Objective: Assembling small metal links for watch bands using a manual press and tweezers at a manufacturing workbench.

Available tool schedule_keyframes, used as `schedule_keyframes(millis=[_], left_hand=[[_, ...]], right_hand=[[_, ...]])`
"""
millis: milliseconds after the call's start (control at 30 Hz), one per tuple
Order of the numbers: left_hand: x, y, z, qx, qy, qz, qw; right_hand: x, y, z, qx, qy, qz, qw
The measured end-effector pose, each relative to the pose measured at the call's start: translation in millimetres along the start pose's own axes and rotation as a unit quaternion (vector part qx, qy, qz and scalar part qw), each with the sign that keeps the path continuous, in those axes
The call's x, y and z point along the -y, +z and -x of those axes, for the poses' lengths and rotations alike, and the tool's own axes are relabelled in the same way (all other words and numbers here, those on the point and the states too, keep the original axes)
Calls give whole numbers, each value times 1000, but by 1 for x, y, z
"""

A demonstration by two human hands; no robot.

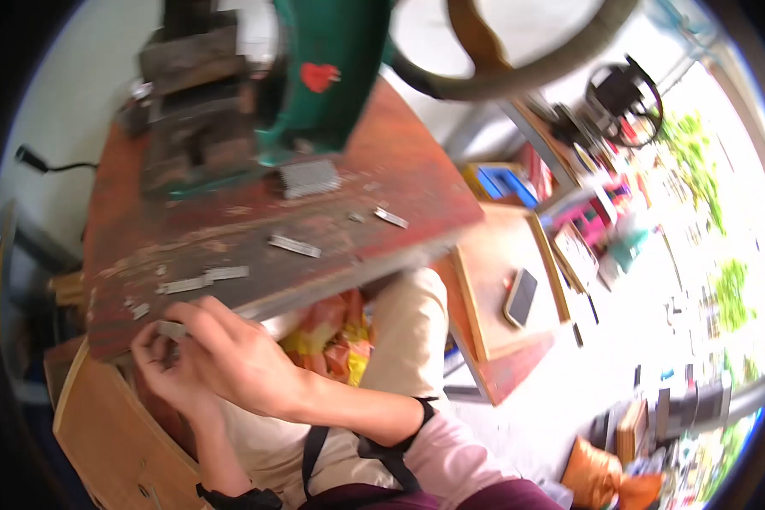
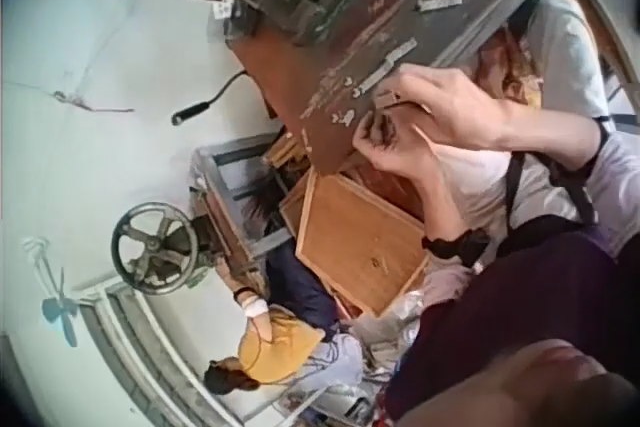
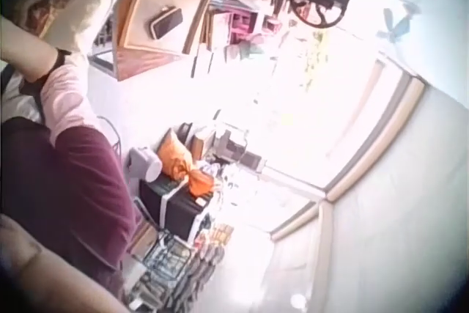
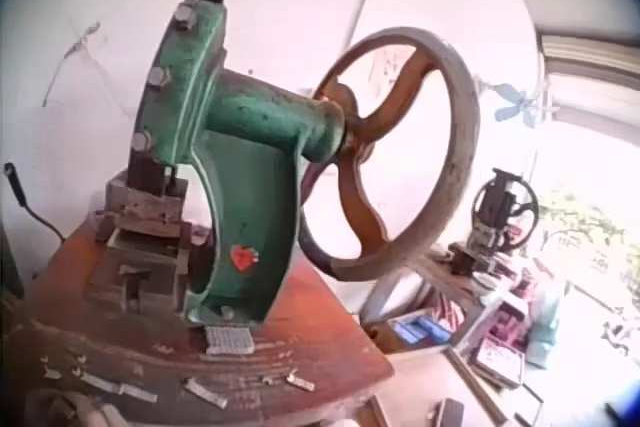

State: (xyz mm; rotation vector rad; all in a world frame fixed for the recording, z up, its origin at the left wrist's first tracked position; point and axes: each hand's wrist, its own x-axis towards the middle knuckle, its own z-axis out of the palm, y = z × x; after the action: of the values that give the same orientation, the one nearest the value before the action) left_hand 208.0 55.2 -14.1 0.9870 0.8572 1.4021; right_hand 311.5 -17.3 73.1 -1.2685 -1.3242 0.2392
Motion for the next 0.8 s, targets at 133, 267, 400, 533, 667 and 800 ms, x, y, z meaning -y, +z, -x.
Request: schedule_keyframes(millis=[133, 267, 400, 533, 667, 800], left_hand=[[-13, 29, 9, 25, 102, -184, 977], [-16, 24, 8, 51, 93, -180, 978], [-19, 18, 6, 61, 106, -200, 972], [-19, 17, 1, 74, 108, -206, 970], [-13, 14, -6, 69, 114, -224, 965], [-16, 17, -2, 59, 115, -224, 966]], right_hand=[[-23, -30, -18, -107, -118, 172, 972], [-50, -43, -18, -114, -70, 295, 946], [-67, -36, -23, -120, -75, 346, 927], [-66, -33, -30, -35, -13, 388, 921], [-38, -58, 2, -135, -104, 265, 949], [-39, -134, 98, -161, -111, 279, 940]])
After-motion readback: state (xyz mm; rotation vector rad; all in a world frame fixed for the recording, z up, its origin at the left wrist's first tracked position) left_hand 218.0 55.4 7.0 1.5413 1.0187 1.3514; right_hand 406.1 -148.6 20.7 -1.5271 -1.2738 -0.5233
